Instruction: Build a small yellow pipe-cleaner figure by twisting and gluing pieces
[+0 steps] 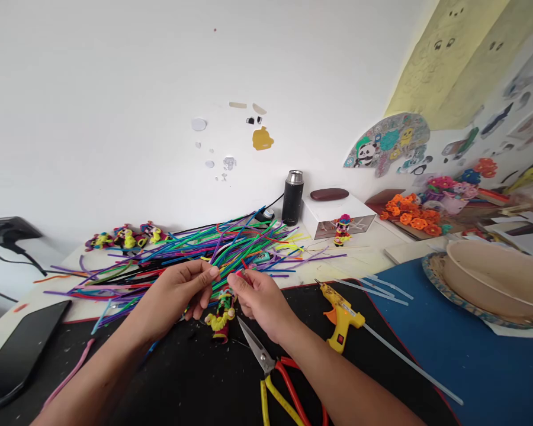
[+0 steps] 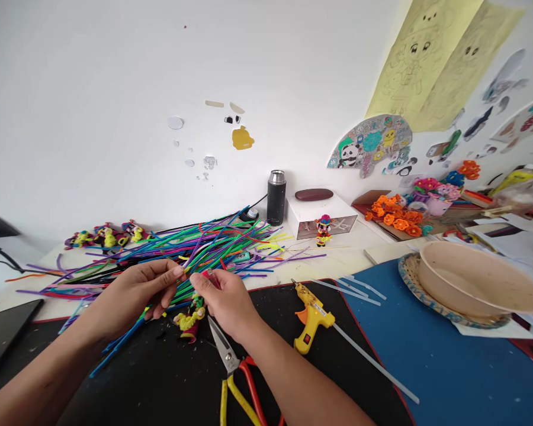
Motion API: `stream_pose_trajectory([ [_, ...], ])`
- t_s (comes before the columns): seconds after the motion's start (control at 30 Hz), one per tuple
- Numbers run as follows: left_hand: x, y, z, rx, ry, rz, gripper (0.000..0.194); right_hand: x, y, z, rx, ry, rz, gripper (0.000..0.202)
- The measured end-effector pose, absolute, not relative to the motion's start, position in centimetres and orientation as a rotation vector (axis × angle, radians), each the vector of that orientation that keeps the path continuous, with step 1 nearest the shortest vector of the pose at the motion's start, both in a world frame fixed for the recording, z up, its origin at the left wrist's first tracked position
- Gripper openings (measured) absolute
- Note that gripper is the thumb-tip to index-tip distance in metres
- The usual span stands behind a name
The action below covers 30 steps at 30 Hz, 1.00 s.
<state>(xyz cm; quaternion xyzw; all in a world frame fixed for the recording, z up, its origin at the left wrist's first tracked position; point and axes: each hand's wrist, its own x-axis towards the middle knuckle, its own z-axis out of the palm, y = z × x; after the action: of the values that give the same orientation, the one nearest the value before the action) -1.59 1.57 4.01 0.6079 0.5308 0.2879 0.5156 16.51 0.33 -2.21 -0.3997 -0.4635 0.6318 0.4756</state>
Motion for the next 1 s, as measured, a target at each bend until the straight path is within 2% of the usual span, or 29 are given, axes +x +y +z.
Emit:
stream_pose_trajectory([
  [0.23,-1.23,1.38,4.25,1.498,1.288,0.642,0.051,17.01,1.04,-1.59,-0.883,-0.844,1.560,0.049],
  [0.6,-0.97,1.36,3.99,1.508,1.249,0.556,0.049,17.10,1.16,-1.80,-0.923,-0.850,1.449,0.041],
  [1.0,-1.53,1.65,4.30,1.565,1.283,0.495,0.046,17.39,1.35,-1.75,-0.925,-0.803,1.403,0.041],
])
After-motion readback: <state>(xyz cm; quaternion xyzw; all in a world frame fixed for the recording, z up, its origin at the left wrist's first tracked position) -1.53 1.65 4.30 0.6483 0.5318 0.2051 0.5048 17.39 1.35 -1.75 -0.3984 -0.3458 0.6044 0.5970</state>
